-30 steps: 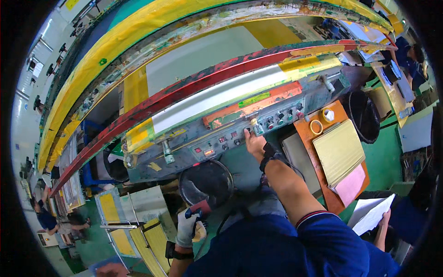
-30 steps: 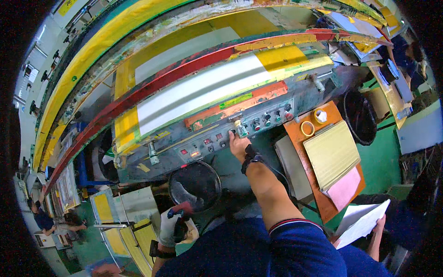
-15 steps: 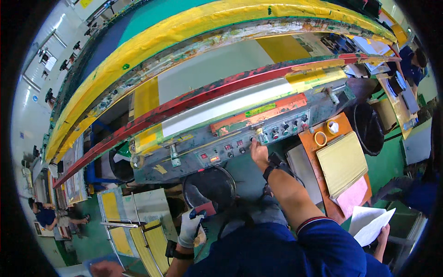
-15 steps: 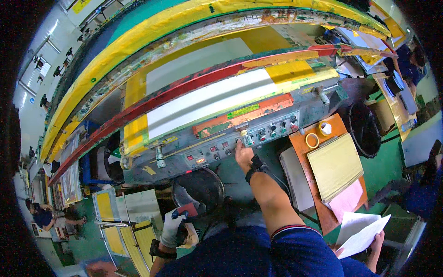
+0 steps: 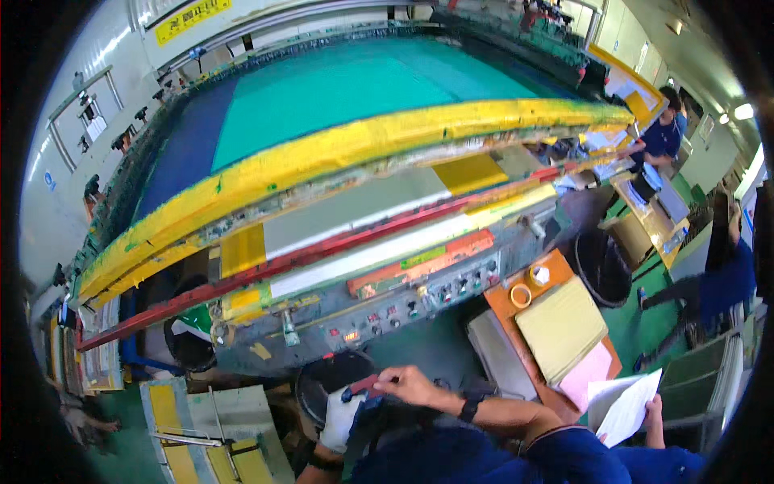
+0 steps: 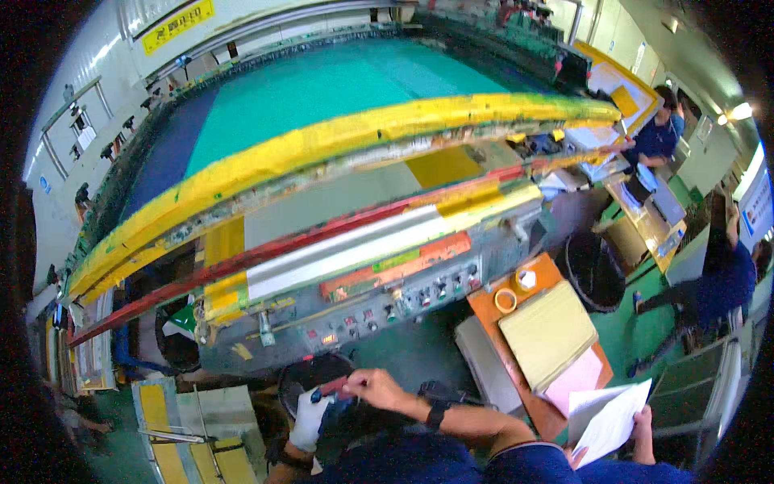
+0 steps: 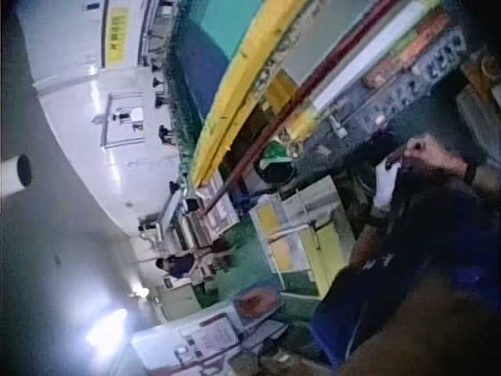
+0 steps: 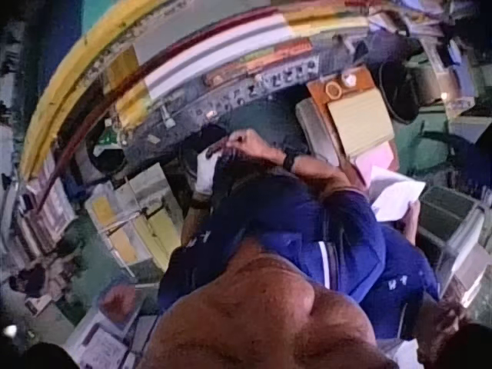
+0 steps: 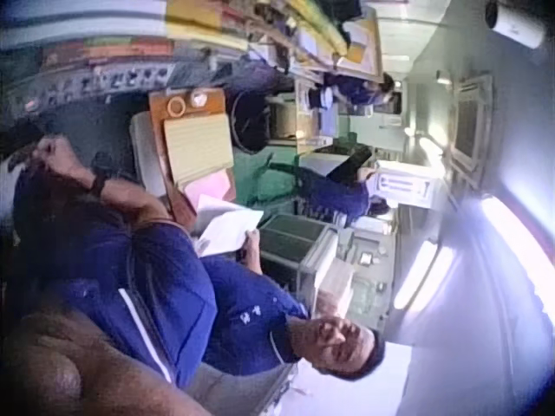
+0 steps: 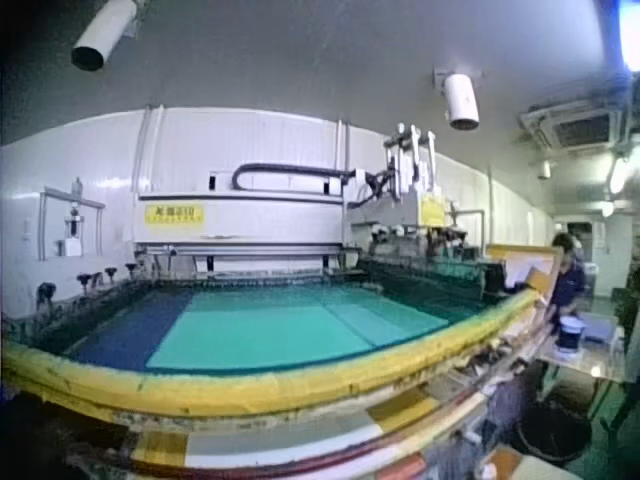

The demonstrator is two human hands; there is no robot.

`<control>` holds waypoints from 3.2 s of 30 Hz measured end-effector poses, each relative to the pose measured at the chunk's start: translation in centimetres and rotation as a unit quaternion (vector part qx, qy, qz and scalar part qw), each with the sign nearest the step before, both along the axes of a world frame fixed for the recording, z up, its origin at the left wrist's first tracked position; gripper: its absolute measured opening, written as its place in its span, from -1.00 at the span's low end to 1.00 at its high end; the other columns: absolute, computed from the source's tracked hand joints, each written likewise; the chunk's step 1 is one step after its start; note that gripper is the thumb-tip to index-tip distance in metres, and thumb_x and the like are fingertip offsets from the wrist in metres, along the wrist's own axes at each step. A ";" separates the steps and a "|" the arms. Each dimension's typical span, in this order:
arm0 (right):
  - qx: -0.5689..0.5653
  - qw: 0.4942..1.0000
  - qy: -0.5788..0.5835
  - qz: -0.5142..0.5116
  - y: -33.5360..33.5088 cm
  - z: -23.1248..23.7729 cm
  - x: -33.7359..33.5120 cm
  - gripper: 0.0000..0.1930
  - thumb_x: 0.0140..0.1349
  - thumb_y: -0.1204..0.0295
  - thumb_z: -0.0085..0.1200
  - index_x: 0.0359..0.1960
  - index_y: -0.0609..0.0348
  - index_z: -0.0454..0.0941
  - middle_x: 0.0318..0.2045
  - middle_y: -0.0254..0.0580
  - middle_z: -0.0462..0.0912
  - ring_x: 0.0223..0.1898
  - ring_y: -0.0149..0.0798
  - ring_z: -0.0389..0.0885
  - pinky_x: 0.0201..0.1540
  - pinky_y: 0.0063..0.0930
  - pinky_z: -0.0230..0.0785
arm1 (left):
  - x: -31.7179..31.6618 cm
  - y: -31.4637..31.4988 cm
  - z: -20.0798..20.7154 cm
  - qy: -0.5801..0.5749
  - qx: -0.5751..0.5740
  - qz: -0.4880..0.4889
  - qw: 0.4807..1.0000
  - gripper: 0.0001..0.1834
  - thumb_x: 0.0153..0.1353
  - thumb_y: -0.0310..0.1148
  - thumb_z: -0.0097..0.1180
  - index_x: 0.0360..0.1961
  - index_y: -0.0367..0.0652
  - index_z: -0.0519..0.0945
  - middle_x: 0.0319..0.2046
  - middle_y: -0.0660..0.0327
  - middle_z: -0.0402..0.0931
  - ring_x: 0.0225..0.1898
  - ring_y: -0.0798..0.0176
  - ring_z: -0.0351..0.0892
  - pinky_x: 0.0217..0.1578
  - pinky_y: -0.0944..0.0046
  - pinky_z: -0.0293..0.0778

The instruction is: Operating a large-format semi-automatic screen printing machine.

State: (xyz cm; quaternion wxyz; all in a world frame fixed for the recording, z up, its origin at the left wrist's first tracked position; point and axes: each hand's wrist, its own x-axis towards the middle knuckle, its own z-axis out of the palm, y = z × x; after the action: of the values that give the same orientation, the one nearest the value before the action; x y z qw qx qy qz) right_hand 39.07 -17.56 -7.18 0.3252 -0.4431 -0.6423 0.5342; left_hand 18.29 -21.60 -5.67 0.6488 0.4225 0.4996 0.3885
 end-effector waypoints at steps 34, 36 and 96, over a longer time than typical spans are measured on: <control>-0.037 0.984 -0.163 -0.062 -4.4 4.4 4.7 -0.79 0.20 0.34 0.27 -0.30 0.26 0.66 -0.46 -0.09 0.67 -0.42 -0.33 0.62 -0.29 -0.39 0.45 | 4.2 0.5 0.2 -0.089 -0.041 -0.140 0.985 -0.73 0.25 -0.50 0.08 -0.05 -0.41 0.59 -0.29 0.26 0.60 -0.27 0.43 0.53 -0.20 0.39 0.48; -0.061 0.982 -0.173 -0.044 -3.9 4.2 5.5 -0.81 0.21 0.36 0.26 -0.29 0.24 0.67 -0.45 -0.11 0.69 -0.41 -0.37 0.62 -0.29 -0.41 0.45 | 3.9 0.6 0.6 -0.061 -0.045 -0.133 0.988 -0.75 0.22 -0.51 0.09 -0.10 -0.40 0.61 -0.32 0.27 0.60 -0.28 0.43 0.53 -0.20 0.38 0.48; -0.213 0.947 -0.154 -0.183 12.8 -15.3 24.8 -0.59 0.31 0.08 0.06 -0.38 0.23 0.64 -0.49 -0.19 0.64 -0.50 -0.28 0.59 -0.41 -0.36 0.41 | 4.2 -1.7 -7.9 0.165 -0.024 0.145 0.975 -0.77 0.17 -0.51 0.07 -0.19 -0.34 0.67 -0.34 0.21 0.65 -0.32 0.33 0.59 -0.25 0.33 0.51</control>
State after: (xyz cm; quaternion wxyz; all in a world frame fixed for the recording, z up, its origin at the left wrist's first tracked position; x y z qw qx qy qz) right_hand 63.92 -4.80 -22.51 0.2122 -0.6890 -0.4638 0.5150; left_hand 22.45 -23.29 -13.57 0.5038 0.3881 0.6650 0.3916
